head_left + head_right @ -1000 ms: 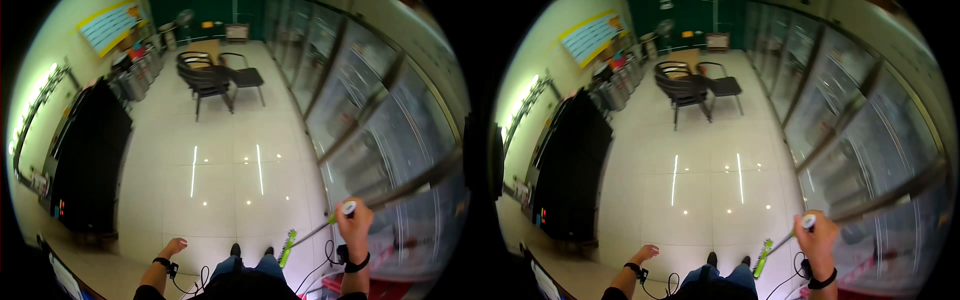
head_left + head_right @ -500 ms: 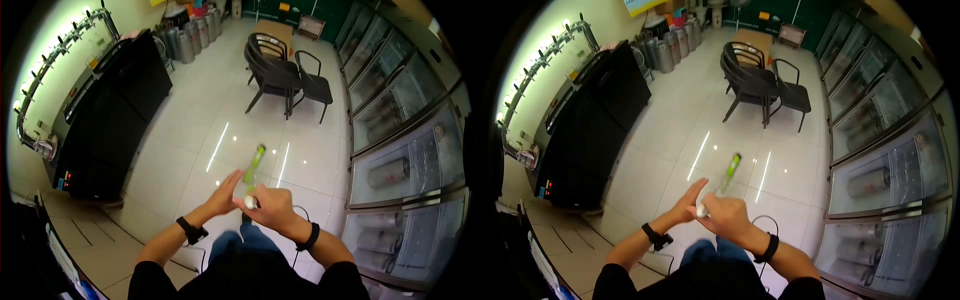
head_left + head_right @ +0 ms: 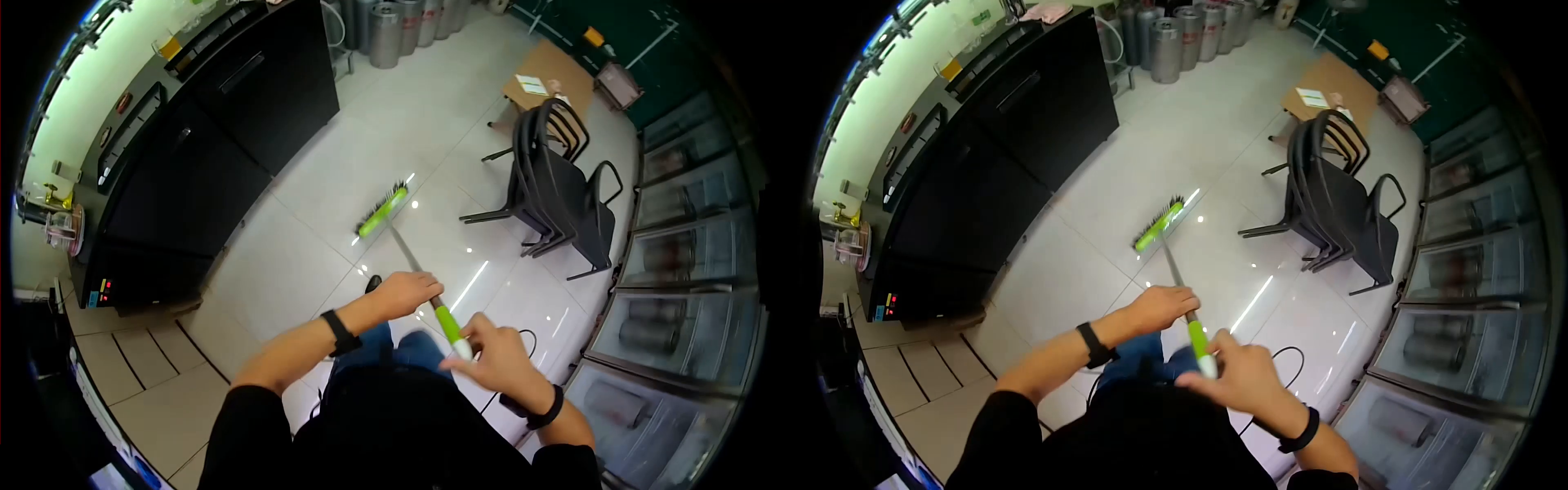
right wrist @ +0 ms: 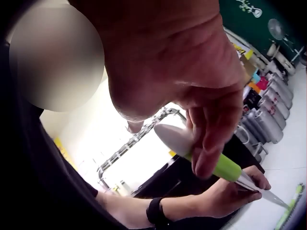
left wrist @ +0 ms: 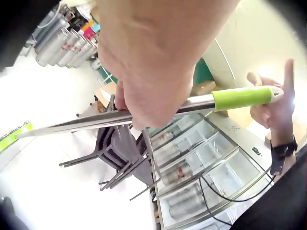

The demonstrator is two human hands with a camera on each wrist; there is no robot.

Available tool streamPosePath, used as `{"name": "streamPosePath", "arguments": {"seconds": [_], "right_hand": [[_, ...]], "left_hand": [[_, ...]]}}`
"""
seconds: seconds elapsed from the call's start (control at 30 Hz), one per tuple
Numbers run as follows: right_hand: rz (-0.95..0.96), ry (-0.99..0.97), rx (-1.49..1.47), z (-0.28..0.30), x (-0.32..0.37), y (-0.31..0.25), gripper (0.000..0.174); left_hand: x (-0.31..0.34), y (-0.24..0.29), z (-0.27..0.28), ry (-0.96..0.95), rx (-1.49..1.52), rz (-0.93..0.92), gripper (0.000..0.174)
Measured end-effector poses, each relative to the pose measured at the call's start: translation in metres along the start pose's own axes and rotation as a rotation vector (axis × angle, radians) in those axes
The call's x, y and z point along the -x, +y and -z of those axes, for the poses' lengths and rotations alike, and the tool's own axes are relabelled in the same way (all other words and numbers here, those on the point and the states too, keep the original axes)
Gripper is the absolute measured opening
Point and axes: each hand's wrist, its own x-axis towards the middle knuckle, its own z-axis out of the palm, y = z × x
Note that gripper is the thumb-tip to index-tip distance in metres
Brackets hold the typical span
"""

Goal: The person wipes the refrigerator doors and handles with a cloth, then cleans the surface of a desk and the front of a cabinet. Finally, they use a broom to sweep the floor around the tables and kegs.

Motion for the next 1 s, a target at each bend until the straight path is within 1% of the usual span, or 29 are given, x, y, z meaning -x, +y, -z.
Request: {"name": "streamPosePath", "arguments": {"seconds": [0.03,0.07,0.13,0.2,0.23,0.27,0.3,0.33,0.37,0.4,0.43,0.47,0.53,0.57,0.6,0.67,0.7,0.73,0.77,0.8,0.83,0.9,0.93,0.97,1.0], "right_hand": [[-0.192,-0.089,-0.117,0.015,-0.017,0.006,0.046],[-0.420,-0.182,-0.205,0.032,-0.043,0.015,0.046],[-0.595,-0.270,-0.404,0.048,-0.085,0.053,0.047],[-0.727,-0.360,-0.886,0.065,-0.125,0.097,0.048],[-0.803,-0.375,-1.025,0.075,-0.147,0.115,0.046],[-0.879,-0.349,-1.166,0.085,-0.174,0.128,0.035],[-0.898,-0.345,-1.209,0.086,-0.197,0.147,0.021],[-0.937,-0.288,-1.242,0.090,-0.223,0.163,0.011],[-0.943,-0.269,-1.388,0.090,-0.248,0.190,0.009],[-0.961,-0.230,-1.413,0.098,-0.279,0.205,0.010],[-0.907,-0.223,-1.400,0.114,-0.315,0.217,0.011],[-0.872,-0.218,-1.408,0.122,-0.343,0.224,0.013],[-0.859,-0.189,-1.466,0.132,-0.390,0.236,0.013],[-0.834,-0.178,-1.473,0.153,-0.419,0.247,0.014],[-0.868,-0.134,-1.487,0.179,-0.441,0.246,0.015],[-0.894,-0.066,-1.510,0.223,-0.485,0.266,0.018],[-0.885,-0.060,-1.511,0.235,-0.507,0.286,0.018],[-0.863,-0.026,-1.609,0.246,-0.528,0.310,0.018],[-0.838,0.010,-1.706,0.259,-0.554,0.334,0.019],[-0.827,0.023,-1.710,0.274,-0.582,0.353,0.019],[-0.795,0.060,-1.710,0.288,-0.606,0.369,0.020],[-0.775,0.127,-1.683,0.326,-0.652,0.383,0.022],[-0.768,0.136,-1.673,0.349,-0.685,0.398,0.022],[-0.745,0.171,-1.630,0.367,-0.707,0.409,0.022],[-0.748,0.194,-1.605,0.377,-0.717,0.413,0.021]], "left_hand": [[-0.016,-0.010,0.001,-0.013,0.021,0.021,0.019],[-0.041,-0.024,0.005,-0.053,-0.001,-0.040,0.016],[-0.091,-0.053,0.022,-0.109,-0.070,-0.173,0.011],[-0.138,-0.073,0.027,-0.182,-0.134,-0.223,0.012],[-0.163,-0.089,0.026,-0.197,-0.133,-0.254,0.014],[-0.191,-0.114,0.026,-0.207,-0.135,-0.284,0.016],[-0.218,-0.136,0.027,-0.254,-0.163,-0.284,0.018],[-0.242,-0.158,0.029,-0.311,-0.190,-0.272,0.021],[-0.263,-0.177,0.030,-0.315,-0.204,-0.305,0.021],[-0.284,-0.199,0.036,-0.335,-0.188,-0.237,0.023],[-0.314,-0.228,0.051,-0.346,-0.184,-0.167,0.026],[-0.337,-0.250,0.078,-0.366,-0.204,-0.192,0.026],[-0.366,-0.277,0.127,-0.194,-0.062,0.040,0.034],[-0.382,-0.302,0.150,-0.208,-0.024,0.124,0.037],[-0.387,-0.329,0.170,-0.226,0.012,0.211,0.041],[-0.396,-0.393,0.197,-0.143,-0.056,0.240,0.039],[-0.401,-0.424,0.210,-0.157,-0.050,0.317,0.037],[-0.406,-0.453,0.223,-0.174,-0.045,0.392,0.035],[-0.411,-0.487,0.231,-0.204,-0.070,0.430,0.034],[-0.420,-0.521,0.239,-0.238,-0.095,0.465,0.033],[-0.432,-0.554,0.246,-0.250,-0.094,0.457,0.033],[-0.459,-0.624,0.250,-0.312,-0.103,0.545,0.035],[-0.484,-0.680,0.249,-0.300,-0.102,0.535,0.035],[-0.494,-0.729,0.236,-0.354,-0.051,0.671,0.035],[-0.492,-0.749,0.230,-0.439,0.007,0.821,0.035]]}}
